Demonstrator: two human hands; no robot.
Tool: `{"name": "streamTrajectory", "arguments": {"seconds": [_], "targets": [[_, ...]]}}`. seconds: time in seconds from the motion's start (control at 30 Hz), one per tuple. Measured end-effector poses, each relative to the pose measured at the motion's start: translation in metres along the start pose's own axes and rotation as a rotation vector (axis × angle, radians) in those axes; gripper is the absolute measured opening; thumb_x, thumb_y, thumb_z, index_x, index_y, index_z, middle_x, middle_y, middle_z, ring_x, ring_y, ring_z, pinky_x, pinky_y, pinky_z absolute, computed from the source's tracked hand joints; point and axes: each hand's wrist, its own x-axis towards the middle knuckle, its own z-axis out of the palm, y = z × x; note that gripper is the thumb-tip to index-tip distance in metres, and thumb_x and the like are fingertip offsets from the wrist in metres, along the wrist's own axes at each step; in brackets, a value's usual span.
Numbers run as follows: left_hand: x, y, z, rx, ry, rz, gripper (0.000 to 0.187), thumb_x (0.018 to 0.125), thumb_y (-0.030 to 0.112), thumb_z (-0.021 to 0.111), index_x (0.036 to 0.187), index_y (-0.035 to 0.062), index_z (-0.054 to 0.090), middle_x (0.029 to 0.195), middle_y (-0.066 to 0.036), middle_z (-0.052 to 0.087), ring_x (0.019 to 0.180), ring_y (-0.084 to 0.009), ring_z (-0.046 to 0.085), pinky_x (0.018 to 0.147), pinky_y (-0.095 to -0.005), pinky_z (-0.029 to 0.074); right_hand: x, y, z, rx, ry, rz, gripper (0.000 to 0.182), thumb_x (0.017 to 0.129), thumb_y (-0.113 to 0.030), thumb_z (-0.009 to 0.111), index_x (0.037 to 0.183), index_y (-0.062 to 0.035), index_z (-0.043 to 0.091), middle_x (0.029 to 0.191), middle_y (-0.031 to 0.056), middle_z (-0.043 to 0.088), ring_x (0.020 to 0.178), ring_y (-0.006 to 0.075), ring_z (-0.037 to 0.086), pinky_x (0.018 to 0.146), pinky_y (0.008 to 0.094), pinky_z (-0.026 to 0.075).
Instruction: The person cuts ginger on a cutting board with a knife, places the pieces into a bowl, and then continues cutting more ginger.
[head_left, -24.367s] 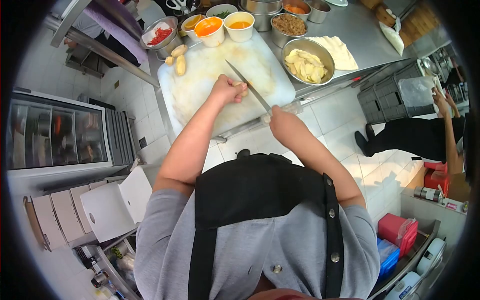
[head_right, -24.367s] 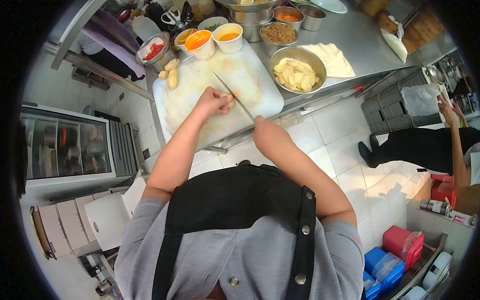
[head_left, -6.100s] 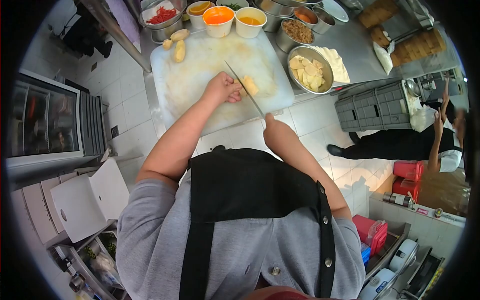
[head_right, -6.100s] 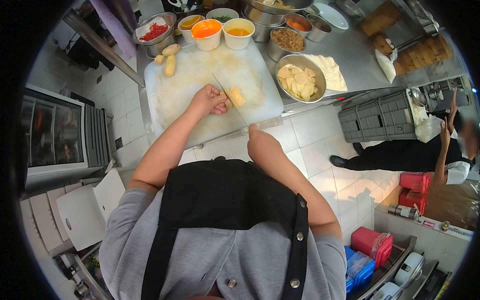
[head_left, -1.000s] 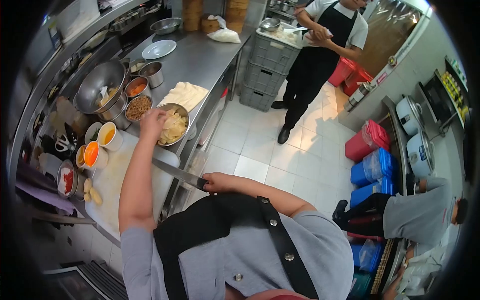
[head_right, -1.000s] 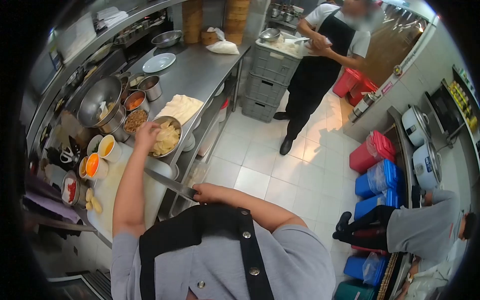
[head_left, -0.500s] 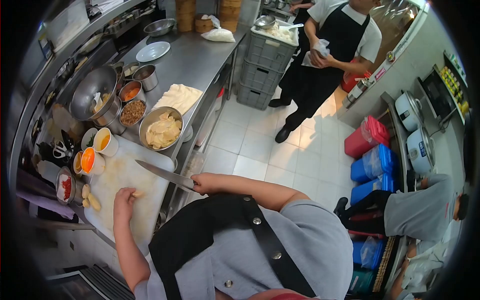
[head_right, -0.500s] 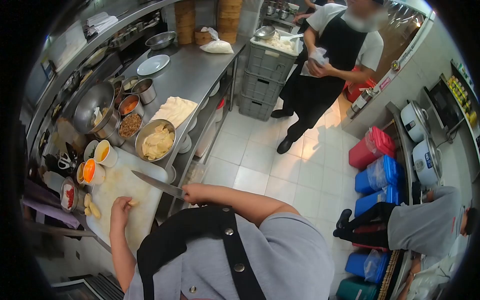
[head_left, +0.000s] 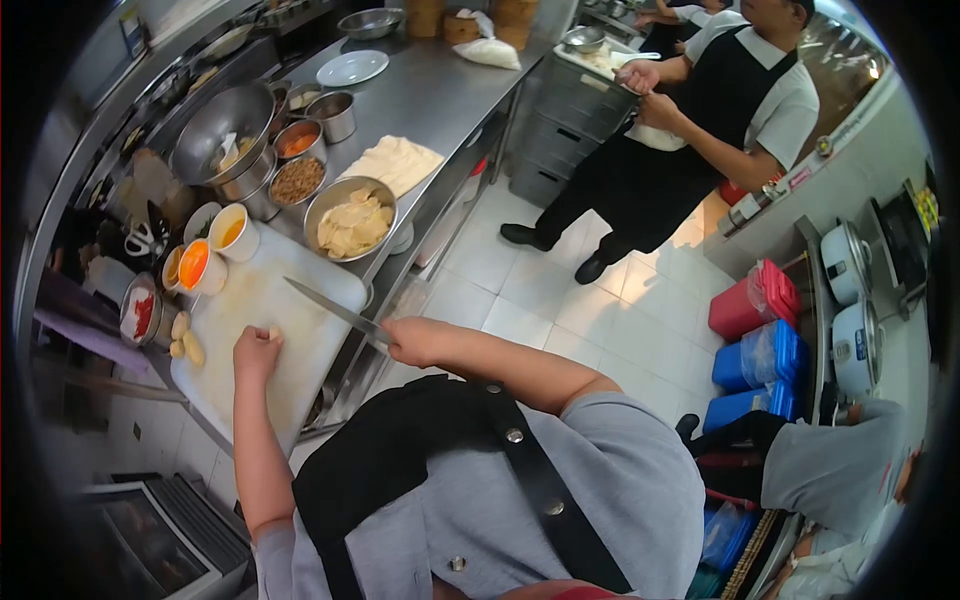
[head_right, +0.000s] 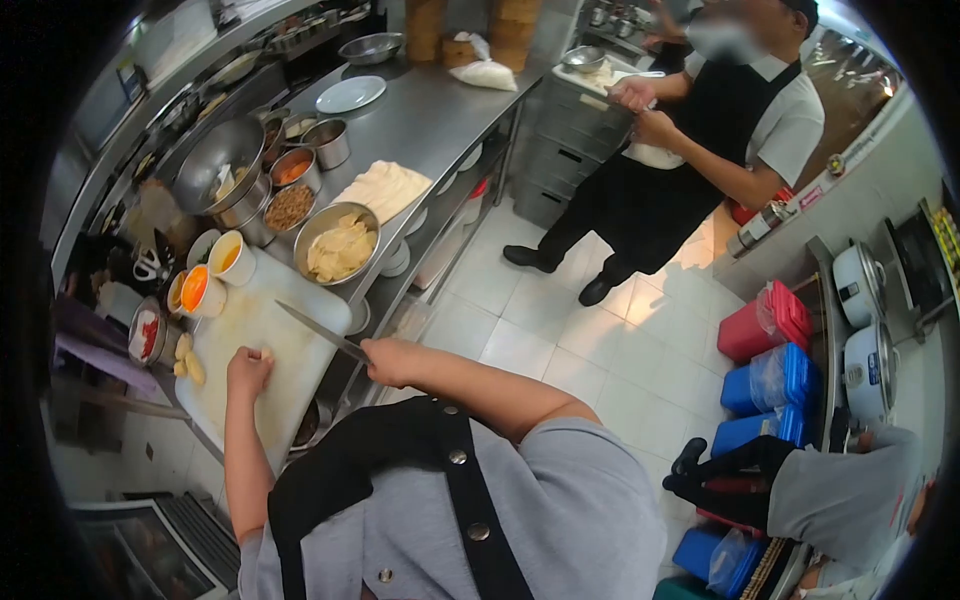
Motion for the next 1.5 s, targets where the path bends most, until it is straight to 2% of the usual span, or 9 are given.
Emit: {"name": "streamTrajectory", "arguments": {"seconds": [0.1,0.47,0.8,1.03,1.17,1.23,1.3,1.33,1.5], "targets": [[0.008,0.004,-0.003,-0.316,-0.189,-0.175,0.019,0.086,0.016,0.067,0.086,-0.0010,0.057,0.070,-0.012,0.062,0.057,-0.0182,0.063,0.050,-0.0281,0.052,-0.002,-0.010,-0.001,-0.127,-0.002,-0.016,0.031,0.083,-0.016,0.054,0.104,0.0047,0.047,0.090,0.0252,0.063,0.089,0.0416,0.061,0.075,0.0496,0.048],[0.024,-0.008,0.006,-0.796,-0.443,-0.339,0.023,0.090,0.019,0.062,0.080,-0.0013,0.059,0.069,-0.007,0.061,0.057,-0.0140,0.062,0.054,-0.0251,0.056,0.006,-0.017,0.000,-0.148,0.053,-0.087,0.026,0.084,-0.014,0.051,0.103,0.0033,0.046,0.082,0.0267,0.062,0.081,0.0440,0.061,0.071,0.0522,0.047],[0.018,-0.007,0.009,-0.842,-0.396,-0.295,0.025,0.092,0.022,0.061,0.080,0.0000,0.059,0.068,-0.007,0.061,0.057,-0.0129,0.061,0.053,-0.0239,0.055,-0.011,-0.027,-0.009,-0.083,-0.007,-0.067,0.032,0.079,-0.010,0.056,0.105,0.0062,0.045,0.087,0.0257,0.063,0.085,0.0430,0.061,0.071,0.0509,0.048],[0.025,-0.016,0.027,-0.972,-0.384,-0.254,0.021,0.093,0.016,0.058,0.088,-0.0040,0.060,0.076,-0.009,0.063,0.062,-0.0162,0.063,0.059,-0.0267,0.056,0.005,-0.003,0.009,0.001,-0.004,-0.056,0.028,0.081,-0.012,0.050,0.103,0.0053,0.049,0.090,0.0266,0.063,0.089,0.0434,0.061,0.075,0.0514,0.047],[0.018,-0.007,0.024,-0.967,-0.341,-0.269,0.020,0.091,0.014,0.057,0.090,-0.0043,0.063,0.079,-0.010,0.065,0.066,-0.0181,0.064,0.065,-0.0287,0.057,0.023,0.032,0.031,-0.004,0.119,-0.173,0.038,0.086,-0.010,0.046,0.121,0.0044,0.044,0.112,0.0302,0.056,0.104,0.0440,0.055,0.087,0.0483,0.045],[0.025,-0.017,0.026,-0.896,-0.409,-0.179,0.022,0.090,0.018,0.061,0.083,-0.0020,0.065,0.074,-0.010,0.065,0.067,-0.0169,0.065,0.065,-0.0278,0.057,-0.002,0.011,0.018,-0.018,0.167,-0.198,0.059,0.088,-0.011,0.046,0.144,-0.0072,0.027,0.113,0.0312,0.057,0.098,0.0451,0.057,0.086,0.0480,0.046],[0.020,-0.010,0.022,-0.969,-0.411,-0.307,0.023,0.091,0.019,0.062,0.091,-0.0039,0.063,0.080,-0.010,0.066,0.070,-0.0186,0.067,0.066,-0.0295,0.059,-0.014,-0.018,0.002,-0.042,0.052,-0.100,0.069,0.089,-0.013,0.048,0.149,-0.0220,0.016,0.087,0.0301,0.062,0.082,0.0459,0.060,0.074,0.0495,0.046],[0.023,-0.013,0.020,-0.887,-0.462,-0.301,0.025,0.095,0.022,0.056,0.101,-0.0025,0.062,0.086,-0.009,0.066,0.076,-0.0166,0.067,0.072,-0.0296,0.058,-0.015,-0.025,0.002,-0.100,0.047,-0.094,0.070,0.089,-0.014,0.048,0.150,-0.0254,0.014,0.086,0.0304,0.061,0.081,0.0462,0.059,0.073,0.0499,0.045],[0.018,-0.005,0.010,-0.883,-0.500,-0.315,0.025,0.095,0.022,0.055,0.103,-0.0009,0.060,0.086,-0.008,0.065,0.077,-0.0152,0.067,0.067,-0.0257,0.058,-0.015,-0.031,0.001,-0.201,0.019,-0.139,0.070,0.089,-0.012,0.048,0.150,-0.0243,0.015,0.085,0.0269,0.061,0.077,0.0421,0.061,0.072,0.0498,0.048]]}}
